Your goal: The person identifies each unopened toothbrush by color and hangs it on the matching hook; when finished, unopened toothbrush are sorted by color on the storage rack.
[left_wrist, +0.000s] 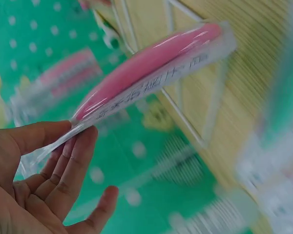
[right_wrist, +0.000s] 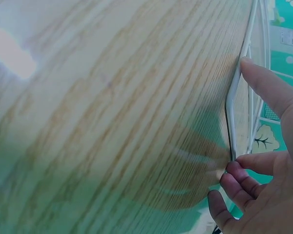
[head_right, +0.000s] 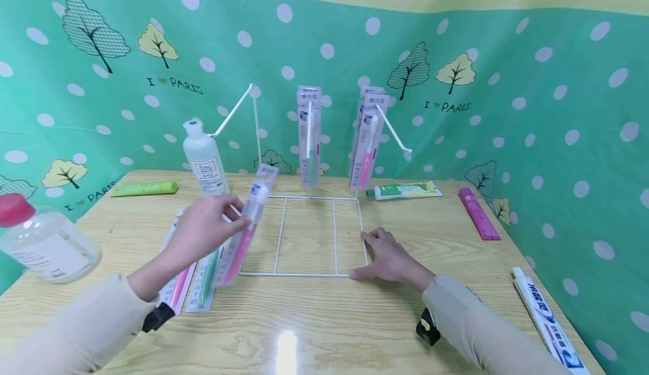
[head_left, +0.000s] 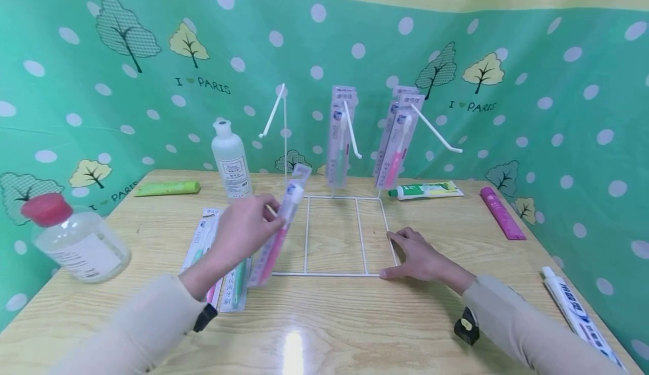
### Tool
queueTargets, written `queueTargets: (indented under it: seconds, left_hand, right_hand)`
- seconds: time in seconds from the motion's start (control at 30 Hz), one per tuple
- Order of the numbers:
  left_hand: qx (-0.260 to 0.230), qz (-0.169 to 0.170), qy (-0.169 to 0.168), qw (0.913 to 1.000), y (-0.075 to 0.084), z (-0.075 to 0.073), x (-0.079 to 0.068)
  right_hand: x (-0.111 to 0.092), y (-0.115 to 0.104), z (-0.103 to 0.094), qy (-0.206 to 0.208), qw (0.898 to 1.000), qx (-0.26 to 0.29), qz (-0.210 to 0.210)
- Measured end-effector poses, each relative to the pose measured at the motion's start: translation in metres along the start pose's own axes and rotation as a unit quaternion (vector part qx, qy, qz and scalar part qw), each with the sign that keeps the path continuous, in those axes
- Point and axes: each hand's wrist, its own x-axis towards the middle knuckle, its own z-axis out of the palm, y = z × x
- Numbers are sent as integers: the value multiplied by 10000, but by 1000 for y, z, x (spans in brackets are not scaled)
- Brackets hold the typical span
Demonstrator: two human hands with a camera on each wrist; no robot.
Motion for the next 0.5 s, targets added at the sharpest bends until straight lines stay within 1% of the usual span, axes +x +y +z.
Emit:
queueTargets:
  seconds: [0.13, 0.27, 0.37, 0.5]
  left_hand:
    - [-237, 362, -20, 9991, 30, 16, 1]
    - [-565, 711, -53, 9959, 57, 27, 3]
    - [-846, 972, -102, 9916, 76, 33, 5]
    - [-1208, 1310, -137, 9839, 98, 41, 7]
  right_hand:
    - [0, 1, 0, -33, 10000, -10, -45]
    - [0, 2, -1, -20, 9999, -27, -121]
    - [0, 3, -1, 29, 9998, -12, -213]
    - [-1, 5, 0, 103, 9992, 109, -362]
